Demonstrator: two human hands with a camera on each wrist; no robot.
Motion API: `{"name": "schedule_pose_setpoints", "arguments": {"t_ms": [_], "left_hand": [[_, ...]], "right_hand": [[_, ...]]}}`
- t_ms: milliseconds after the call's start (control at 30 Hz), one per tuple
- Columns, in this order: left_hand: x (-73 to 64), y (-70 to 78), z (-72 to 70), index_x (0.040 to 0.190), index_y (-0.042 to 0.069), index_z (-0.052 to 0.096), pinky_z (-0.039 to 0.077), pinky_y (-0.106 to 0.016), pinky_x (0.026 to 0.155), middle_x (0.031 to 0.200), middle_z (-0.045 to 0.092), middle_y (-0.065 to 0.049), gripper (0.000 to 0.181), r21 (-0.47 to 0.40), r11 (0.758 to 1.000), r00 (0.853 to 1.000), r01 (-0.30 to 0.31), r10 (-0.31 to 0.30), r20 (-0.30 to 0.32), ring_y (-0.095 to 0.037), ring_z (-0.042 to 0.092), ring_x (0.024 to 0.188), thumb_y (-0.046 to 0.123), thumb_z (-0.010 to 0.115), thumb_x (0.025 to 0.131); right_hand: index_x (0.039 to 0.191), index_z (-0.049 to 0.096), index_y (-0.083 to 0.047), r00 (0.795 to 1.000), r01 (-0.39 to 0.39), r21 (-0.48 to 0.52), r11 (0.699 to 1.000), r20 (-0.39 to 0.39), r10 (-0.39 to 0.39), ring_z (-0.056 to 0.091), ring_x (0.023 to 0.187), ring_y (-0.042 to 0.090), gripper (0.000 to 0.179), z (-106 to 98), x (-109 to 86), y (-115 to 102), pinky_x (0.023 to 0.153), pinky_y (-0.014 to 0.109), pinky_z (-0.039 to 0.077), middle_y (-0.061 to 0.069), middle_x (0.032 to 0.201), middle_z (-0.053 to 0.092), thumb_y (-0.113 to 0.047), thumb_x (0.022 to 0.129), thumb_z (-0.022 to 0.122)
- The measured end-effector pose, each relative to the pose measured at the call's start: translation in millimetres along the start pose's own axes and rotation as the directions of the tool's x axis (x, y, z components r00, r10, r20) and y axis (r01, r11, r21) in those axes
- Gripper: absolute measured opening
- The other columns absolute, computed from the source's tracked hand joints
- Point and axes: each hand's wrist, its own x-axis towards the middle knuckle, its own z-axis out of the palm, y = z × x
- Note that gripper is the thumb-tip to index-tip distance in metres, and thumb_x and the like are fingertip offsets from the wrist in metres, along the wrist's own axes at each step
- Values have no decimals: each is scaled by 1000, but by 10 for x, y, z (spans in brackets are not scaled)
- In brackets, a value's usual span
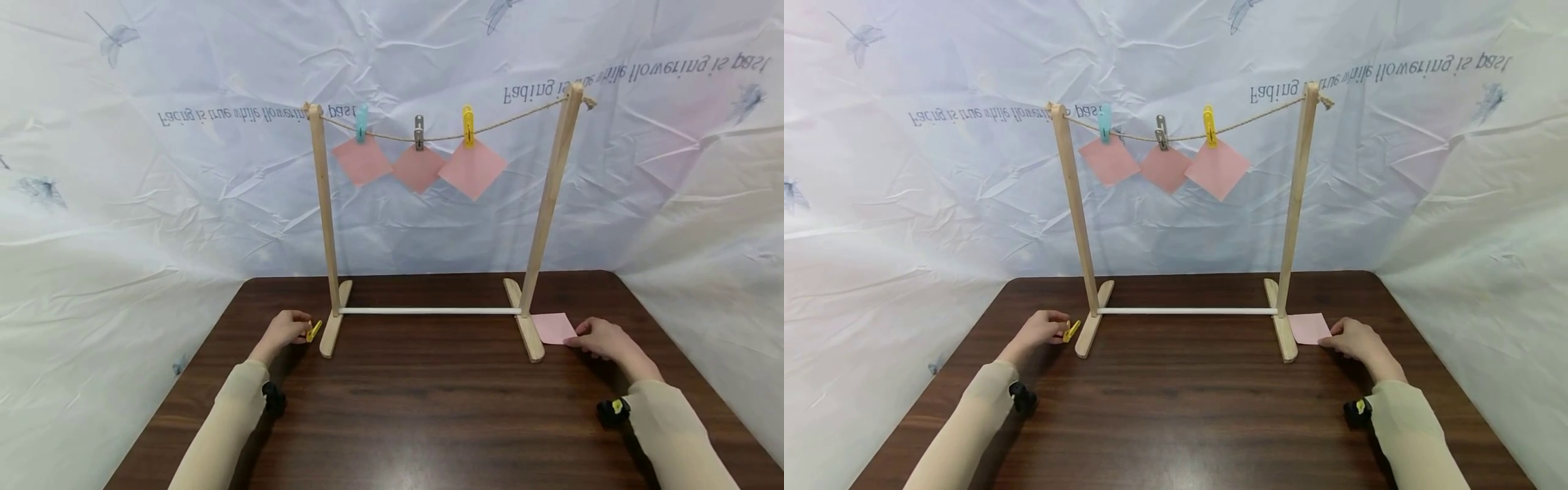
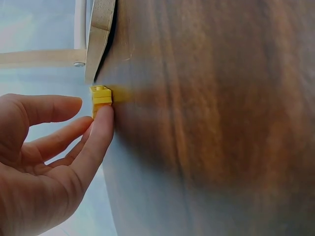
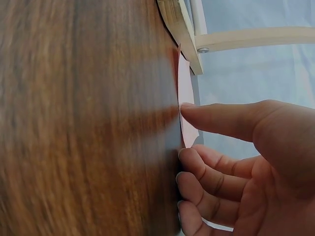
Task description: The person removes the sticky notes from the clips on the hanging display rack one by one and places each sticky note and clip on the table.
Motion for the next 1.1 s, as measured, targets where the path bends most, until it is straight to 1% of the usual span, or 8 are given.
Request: {"name": "schedule_pose_setpoints", "arguments": {"t_ms": [233, 400, 533, 633, 733, 867, 967, 1100], "left_hand": [[-131, 31, -65, 134, -12, 56, 60, -36, 78, 116, 63, -26, 37, -23, 1000, 999, -8, 6, -44, -27, 66, 93, 8, 56, 102], [-261, 170, -207, 138, -9, 53, 59, -42, 85, 125, 60, -29, 40, -37, 998, 994, -54, 51, -93, -34, 65, 104, 13, 56, 105], [-355, 267, -243, 138, -6, 54, 56, -48, 89, 128, 60, -28, 40, -27, 996, 992, -91, 88, -93, -37, 65, 109, 16, 57, 105], [-432, 392, -242, 137, -4, 56, 57, -48, 89, 126, 61, -27, 39, 7, 991, 988, -136, 137, -71, -39, 64, 109, 18, 58, 104], [-510, 562, -243, 136, -2, 58, 58, -43, 85, 122, 64, -25, 39, 59, 978, 978, -200, 203, -55, -40, 64, 109, 19, 59, 104], [-608, 775, -244, 135, 1, 61, 59, -37, 81, 120, 67, -21, 37, 136, 955, 961, -265, 272, -38, -35, 67, 104, 22, 60, 104], [-673, 910, -237, 135, 2, 61, 58, -38, 80, 121, 67, -19, 37, 165, 939, 951, -302, 308, -12, -30, 68, 100, 22, 60, 104], [-729, 1094, -211, 136, 0, 60, 58, -40, 81, 122, 66, -20, 37, 155, 926, 938, -344, 346, 15, -27, 67, 100, 20, 59, 104]], "right_hand": [[112, 51, 16, 1000, 28, 8, 1000, 13, -28, 58, 68, 22, 53, -82, -4, 51, 57, 34, 50, 10, 78, 61, -31, 95, 69], [116, 51, 17, 998, 67, 6, 998, -6, -67, 61, 69, 21, 52, -214, -58, 71, 59, 35, 50, 9, 79, 66, -31, 98, 63], [116, 56, 14, 989, 134, -17, 991, -59, -135, 65, 71, 22, 50, -279, -101, 42, 62, 36, 51, 10, 82, 68, -33, 102, 59], [118, 60, 11, 974, 198, -22, 980, -111, -199, 67, 74, 24, 50, -299, -143, -45, 64, 39, 52, 11, 88, 71, -36, 104, 55], [119, 63, 8, 956, 249, -35, 968, -152, -251, 69, 77, 25, 50, -322, -179, -164, 65, 41, 53, 14, 92, 72, -39, 105, 54], [120, 65, 7, 942, 286, -42, 957, -172, -289, 70, 79, 26, 49, -375, -216, -319, 65, 43, 54, 16, 94, 73, -38, 106, 53], [121, 65, 4, 931, 304, -50, 951, -196, -308, 69, 79, 24, 47, -418, -234, -424, 65, 42, 53, 13, 93, 73, -38, 106, 53], [121, 67, 0, 905, 343, -67, 937, -244, -348, 66, 79, 20, 45, -472, -250, -563, 67, 39, 51, 10, 93, 73, -39, 106, 53]]}}
